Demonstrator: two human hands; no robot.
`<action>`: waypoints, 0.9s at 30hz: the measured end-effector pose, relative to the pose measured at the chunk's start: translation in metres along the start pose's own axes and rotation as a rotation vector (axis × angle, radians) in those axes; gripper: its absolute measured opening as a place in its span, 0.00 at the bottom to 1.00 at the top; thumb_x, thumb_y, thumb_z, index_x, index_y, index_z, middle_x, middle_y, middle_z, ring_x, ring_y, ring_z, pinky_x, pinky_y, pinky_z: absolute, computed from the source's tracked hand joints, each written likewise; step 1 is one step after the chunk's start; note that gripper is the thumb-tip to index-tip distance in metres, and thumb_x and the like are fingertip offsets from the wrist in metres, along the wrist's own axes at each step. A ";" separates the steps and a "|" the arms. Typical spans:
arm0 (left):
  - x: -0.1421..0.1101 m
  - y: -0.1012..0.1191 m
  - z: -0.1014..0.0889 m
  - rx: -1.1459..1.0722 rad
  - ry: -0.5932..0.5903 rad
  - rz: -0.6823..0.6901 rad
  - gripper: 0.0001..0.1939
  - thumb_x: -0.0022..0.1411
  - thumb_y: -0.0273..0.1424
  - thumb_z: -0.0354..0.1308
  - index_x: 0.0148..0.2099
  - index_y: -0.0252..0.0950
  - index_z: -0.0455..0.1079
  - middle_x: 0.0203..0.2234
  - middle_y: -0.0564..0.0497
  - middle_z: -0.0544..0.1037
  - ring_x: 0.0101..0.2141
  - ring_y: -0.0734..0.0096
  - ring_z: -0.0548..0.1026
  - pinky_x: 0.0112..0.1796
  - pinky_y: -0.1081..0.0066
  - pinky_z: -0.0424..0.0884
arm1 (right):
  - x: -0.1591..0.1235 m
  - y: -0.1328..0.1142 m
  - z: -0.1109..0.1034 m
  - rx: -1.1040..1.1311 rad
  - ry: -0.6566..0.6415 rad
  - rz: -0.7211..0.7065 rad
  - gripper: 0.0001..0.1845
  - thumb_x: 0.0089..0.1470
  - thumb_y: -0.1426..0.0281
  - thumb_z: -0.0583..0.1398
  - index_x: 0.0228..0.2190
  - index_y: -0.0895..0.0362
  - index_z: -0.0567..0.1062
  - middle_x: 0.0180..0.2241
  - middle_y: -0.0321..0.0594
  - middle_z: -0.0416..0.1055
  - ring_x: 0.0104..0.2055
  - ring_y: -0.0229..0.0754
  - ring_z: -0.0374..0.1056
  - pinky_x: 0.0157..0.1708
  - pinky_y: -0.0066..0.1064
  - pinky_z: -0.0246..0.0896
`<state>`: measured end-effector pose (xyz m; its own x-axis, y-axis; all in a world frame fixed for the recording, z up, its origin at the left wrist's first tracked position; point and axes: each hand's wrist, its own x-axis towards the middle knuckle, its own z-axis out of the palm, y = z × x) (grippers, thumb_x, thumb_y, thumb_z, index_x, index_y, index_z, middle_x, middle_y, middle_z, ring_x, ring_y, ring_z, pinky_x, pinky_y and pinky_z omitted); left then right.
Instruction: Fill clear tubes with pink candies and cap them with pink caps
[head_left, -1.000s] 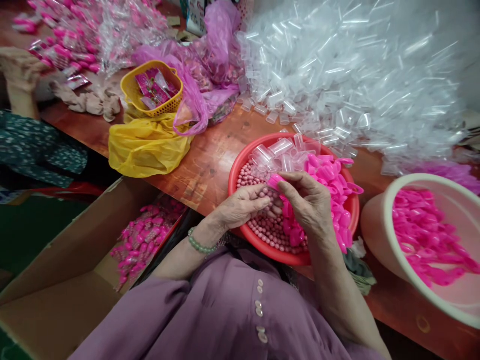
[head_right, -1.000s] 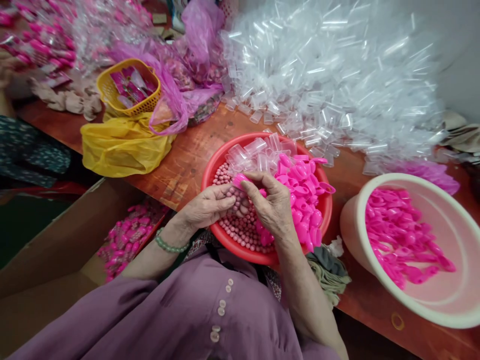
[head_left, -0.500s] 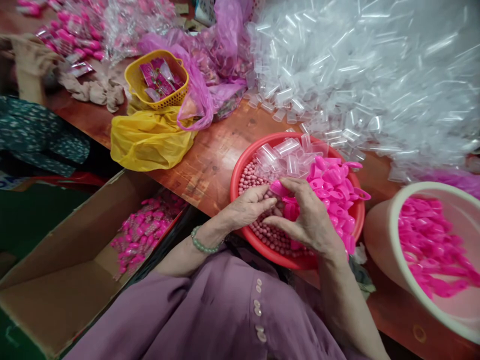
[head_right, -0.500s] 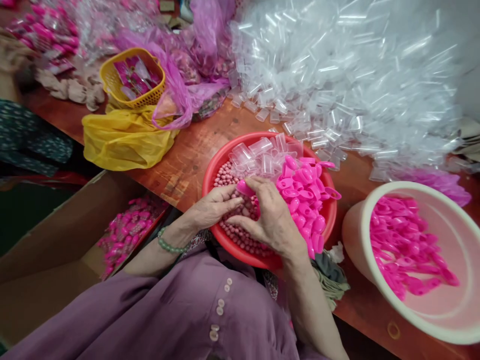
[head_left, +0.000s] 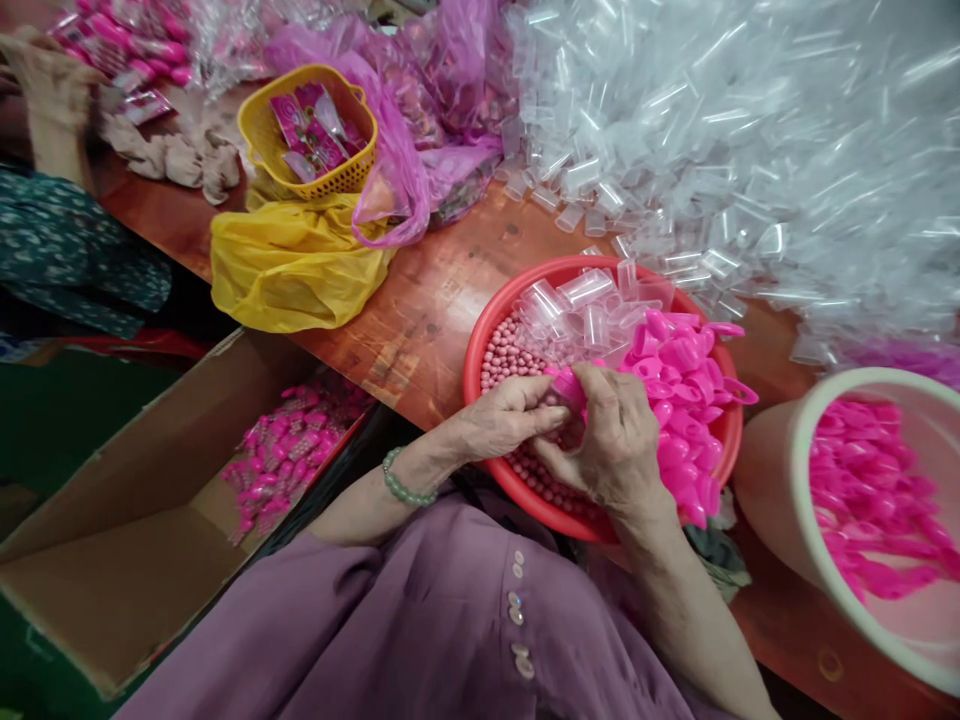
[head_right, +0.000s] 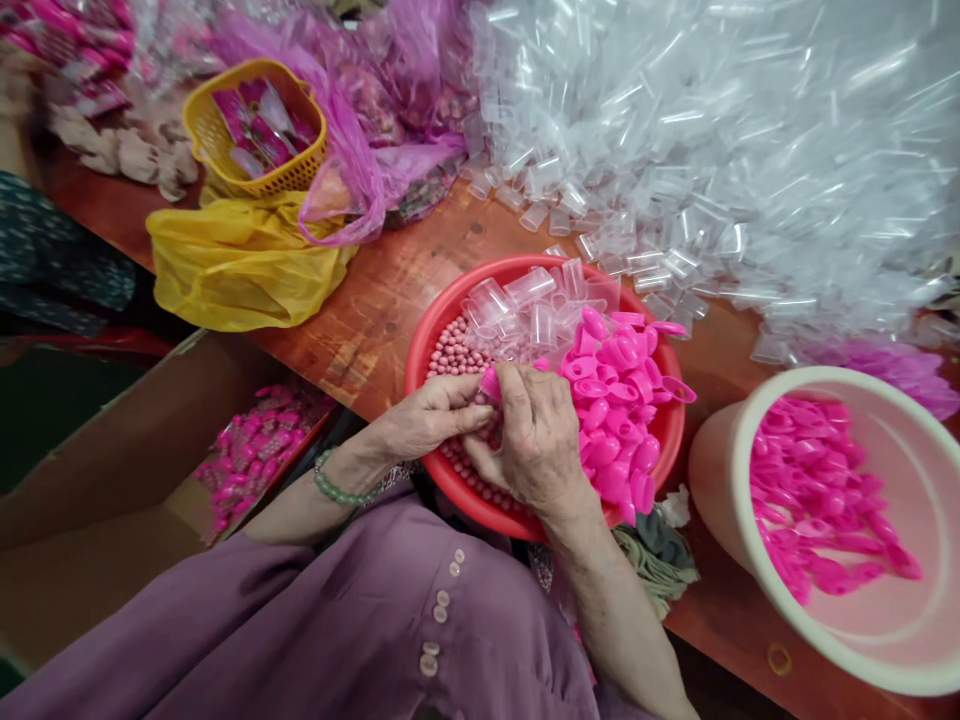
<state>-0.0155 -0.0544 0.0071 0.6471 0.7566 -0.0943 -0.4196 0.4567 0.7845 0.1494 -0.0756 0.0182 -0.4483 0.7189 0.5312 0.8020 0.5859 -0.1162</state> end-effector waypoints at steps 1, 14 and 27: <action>0.000 0.001 0.000 -0.013 -0.006 -0.005 0.23 0.54 0.48 0.71 0.37 0.32 0.73 0.29 0.53 0.73 0.31 0.76 0.71 0.36 0.74 0.68 | -0.001 0.000 0.000 0.003 -0.001 0.009 0.36 0.54 0.60 0.62 0.60 0.56 0.59 0.44 0.51 0.74 0.43 0.56 0.71 0.42 0.49 0.68; 0.008 -0.004 0.000 -0.166 0.096 -0.030 0.25 0.58 0.52 0.66 0.38 0.32 0.75 0.25 0.50 0.77 0.27 0.72 0.76 0.33 0.72 0.74 | 0.004 -0.001 0.000 0.017 -0.014 -0.013 0.42 0.55 0.60 0.62 0.65 0.60 0.55 0.51 0.58 0.71 0.50 0.59 0.69 0.47 0.52 0.70; 0.019 0.000 0.026 -0.188 0.327 -0.299 0.29 0.71 0.48 0.43 0.23 0.37 0.64 0.10 0.53 0.66 0.10 0.77 0.60 0.14 0.75 0.56 | -0.006 0.000 0.006 0.077 0.084 -0.052 0.41 0.51 0.60 0.64 0.63 0.57 0.61 0.48 0.54 0.76 0.47 0.58 0.74 0.46 0.50 0.72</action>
<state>0.0136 -0.0518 0.0209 0.5357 0.6729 -0.5101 -0.3727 0.7305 0.5723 0.1500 -0.0780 0.0098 -0.4511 0.6548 0.6064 0.7443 0.6510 -0.1493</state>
